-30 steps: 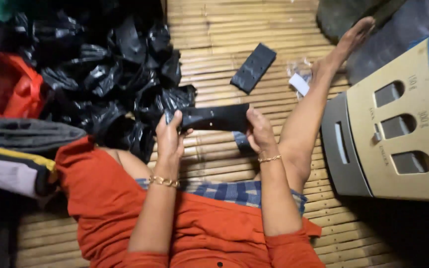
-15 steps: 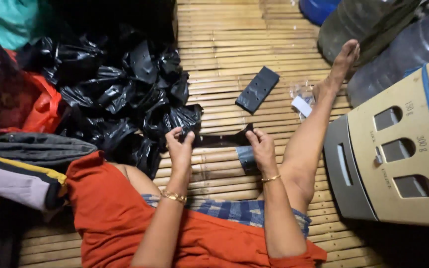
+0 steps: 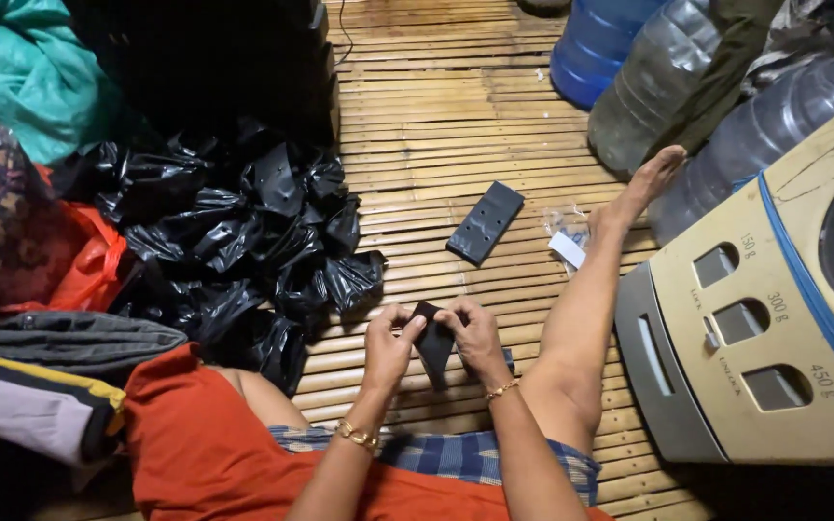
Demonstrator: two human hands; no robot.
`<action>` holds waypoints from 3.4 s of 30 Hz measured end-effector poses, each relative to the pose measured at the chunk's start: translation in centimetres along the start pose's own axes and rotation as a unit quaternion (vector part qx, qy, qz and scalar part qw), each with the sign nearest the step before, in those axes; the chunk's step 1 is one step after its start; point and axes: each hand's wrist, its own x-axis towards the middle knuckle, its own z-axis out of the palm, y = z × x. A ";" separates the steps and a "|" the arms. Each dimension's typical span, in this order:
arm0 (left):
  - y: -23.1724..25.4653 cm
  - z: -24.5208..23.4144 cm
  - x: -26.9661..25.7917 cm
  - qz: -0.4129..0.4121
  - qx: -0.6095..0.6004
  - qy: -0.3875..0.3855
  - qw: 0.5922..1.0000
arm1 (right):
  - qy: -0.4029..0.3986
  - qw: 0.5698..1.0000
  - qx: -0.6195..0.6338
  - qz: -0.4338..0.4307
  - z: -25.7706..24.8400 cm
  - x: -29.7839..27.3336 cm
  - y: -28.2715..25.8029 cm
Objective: The person is sitting on a bamboo floor, separating and folding black plastic seedling bags from a large pile.
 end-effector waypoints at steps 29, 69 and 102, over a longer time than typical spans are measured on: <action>-2.2 3.9 -0.5 -0.196 -0.106 0.039 0.974 | -0.005 0.980 -0.136 -0.147 1.6 -1.0 -3.7; -1.3 -2.2 3.3 -0.279 -0.292 -0.139 0.904 | 0.025 0.982 -0.114 -0.146 2.6 2.3 -3.3; 1.3 0.8 0.6 -0.044 0.173 -0.102 0.979 | -0.154 0.932 0.325 0.050 -1.5 -0.3 -1.5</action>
